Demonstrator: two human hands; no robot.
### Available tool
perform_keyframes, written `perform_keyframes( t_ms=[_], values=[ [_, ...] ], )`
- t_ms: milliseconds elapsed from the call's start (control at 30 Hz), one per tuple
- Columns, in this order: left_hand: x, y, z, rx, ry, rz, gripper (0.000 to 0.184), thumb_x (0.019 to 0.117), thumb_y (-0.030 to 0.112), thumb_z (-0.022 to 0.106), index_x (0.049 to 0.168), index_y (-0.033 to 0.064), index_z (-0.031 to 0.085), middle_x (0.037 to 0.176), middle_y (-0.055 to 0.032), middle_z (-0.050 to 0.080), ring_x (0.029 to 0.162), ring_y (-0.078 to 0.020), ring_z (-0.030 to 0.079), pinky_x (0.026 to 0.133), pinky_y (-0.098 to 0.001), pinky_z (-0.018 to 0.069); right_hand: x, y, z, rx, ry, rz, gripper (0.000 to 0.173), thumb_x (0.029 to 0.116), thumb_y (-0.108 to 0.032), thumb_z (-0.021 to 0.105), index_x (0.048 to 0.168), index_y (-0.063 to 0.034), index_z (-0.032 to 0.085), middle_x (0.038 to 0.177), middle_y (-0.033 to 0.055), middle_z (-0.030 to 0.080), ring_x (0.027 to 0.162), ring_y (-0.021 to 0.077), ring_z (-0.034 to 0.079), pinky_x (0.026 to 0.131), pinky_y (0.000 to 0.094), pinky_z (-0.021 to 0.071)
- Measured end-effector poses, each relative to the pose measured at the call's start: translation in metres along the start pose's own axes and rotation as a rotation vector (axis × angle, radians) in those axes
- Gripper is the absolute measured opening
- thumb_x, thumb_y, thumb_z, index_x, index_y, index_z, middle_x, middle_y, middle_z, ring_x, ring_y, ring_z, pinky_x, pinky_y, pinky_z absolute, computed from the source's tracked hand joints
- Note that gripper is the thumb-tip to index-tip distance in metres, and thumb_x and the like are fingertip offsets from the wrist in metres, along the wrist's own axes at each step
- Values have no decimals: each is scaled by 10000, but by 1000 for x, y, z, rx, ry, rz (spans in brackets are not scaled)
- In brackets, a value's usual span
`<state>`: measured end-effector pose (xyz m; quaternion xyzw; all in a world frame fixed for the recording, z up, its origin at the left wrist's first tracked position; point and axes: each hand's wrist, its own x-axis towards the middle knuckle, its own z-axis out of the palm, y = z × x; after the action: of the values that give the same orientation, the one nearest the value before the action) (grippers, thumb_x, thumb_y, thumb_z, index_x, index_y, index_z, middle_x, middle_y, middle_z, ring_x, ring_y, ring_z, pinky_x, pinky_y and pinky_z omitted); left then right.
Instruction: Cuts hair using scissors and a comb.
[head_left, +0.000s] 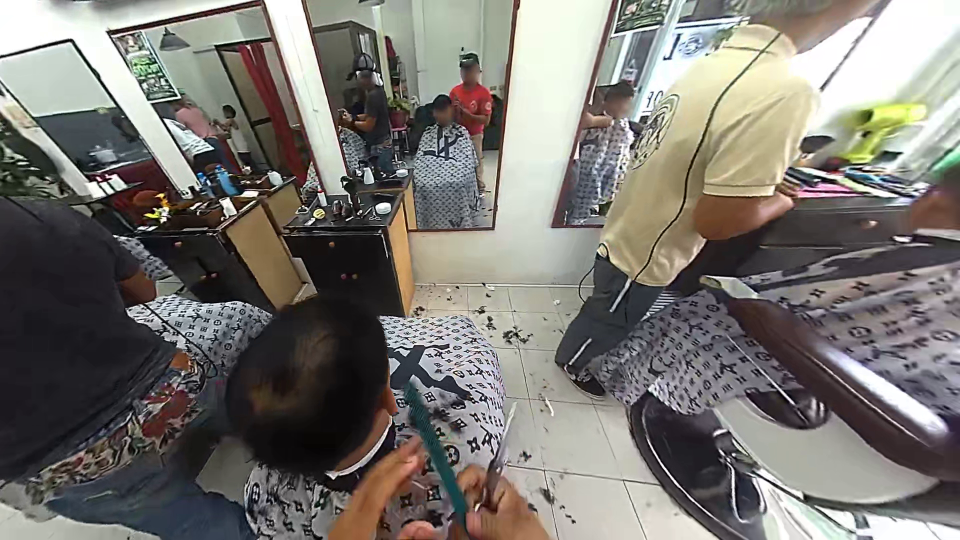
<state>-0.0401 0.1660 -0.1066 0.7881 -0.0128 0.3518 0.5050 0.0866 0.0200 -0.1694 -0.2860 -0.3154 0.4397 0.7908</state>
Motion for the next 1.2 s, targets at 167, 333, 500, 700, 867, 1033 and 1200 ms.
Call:
perform_keyframes(
  t_ms=[167, 333, 500, 700, 867, 1033, 1200],
  values=[
    [61, 44, -108, 537, 90, 435, 213, 1048, 352, 579, 1215, 250, 664, 1298, 124, 622, 1250, -26, 566, 1044, -228, 483, 37, -27, -3, -933, 379, -417, 221, 997, -131, 642, 1159, 14, 681, 834, -13, 732, 670, -7, 660, 607, 169, 565],
    [115, 62, -119, 852, -139, 329, 456, 1042, 555, 470, 1114, 219, 770, 1323, -83, 665, 1246, -254, 602, 1007, -477, 496, 94, -49, 13, -1581, 387, -749, 228, 999, -205, 618, 1076, -34, 747, 789, 69, 736, 669, 179, 696, 647, 350, 589],
    [161, 52, -112, 1074, -491, 60, 723, 953, 760, 389, 1310, 216, 704, 1466, -186, 559, 1370, -468, 492, 1001, -738, 424, 81, -58, -29, -1226, 478, 189, 302, 1027, -209, 595, 1193, 27, 684, 894, 155, 719, 748, 261, 705, 731, 474, 600],
    [237, 28, -123, 903, -901, -101, 725, 987, 757, 296, 1329, 250, 688, 1460, -73, 587, 1387, -312, 511, 1096, -652, 383, 20, -46, -37, -1054, 831, 12, 270, 993, -144, 634, 1185, 42, 678, 791, 81, 712, 631, 146, 673, 593, 337, 588],
    [255, 21, -139, 694, -1089, 10, 667, 1041, 641, 293, 1341, 189, 681, 1475, -46, 570, 1407, -236, 484, 1166, -550, 349, 10, -41, -28, -993, 984, -65, 208, 980, -71, 631, 1158, 26, 674, 736, 29, 691, 580, 75, 647, 537, 240, 555],
    [251, 14, -154, 616, -1091, 134, 644, 1045, 613, 306, 1349, 185, 680, 1479, -48, 568, 1411, -233, 481, 1163, -535, 358, 31, -40, 5, -1035, 977, -218, 230, 974, -98, 634, 1165, 24, 675, 737, -4, 691, 590, 34, 645, 548, 194, 549],
    [254, 3, -186, 1047, -701, -179, 729, 1023, 691, 314, 1382, 150, 645, 1338, -183, 650, 1273, -389, 592, 1041, -653, 431, 64, -56, 39, -1270, 795, -499, 261, 999, -192, 613, 1142, 5, 707, 810, -27, 718, 644, -35, 629, 590, 135, 530]
  ],
)
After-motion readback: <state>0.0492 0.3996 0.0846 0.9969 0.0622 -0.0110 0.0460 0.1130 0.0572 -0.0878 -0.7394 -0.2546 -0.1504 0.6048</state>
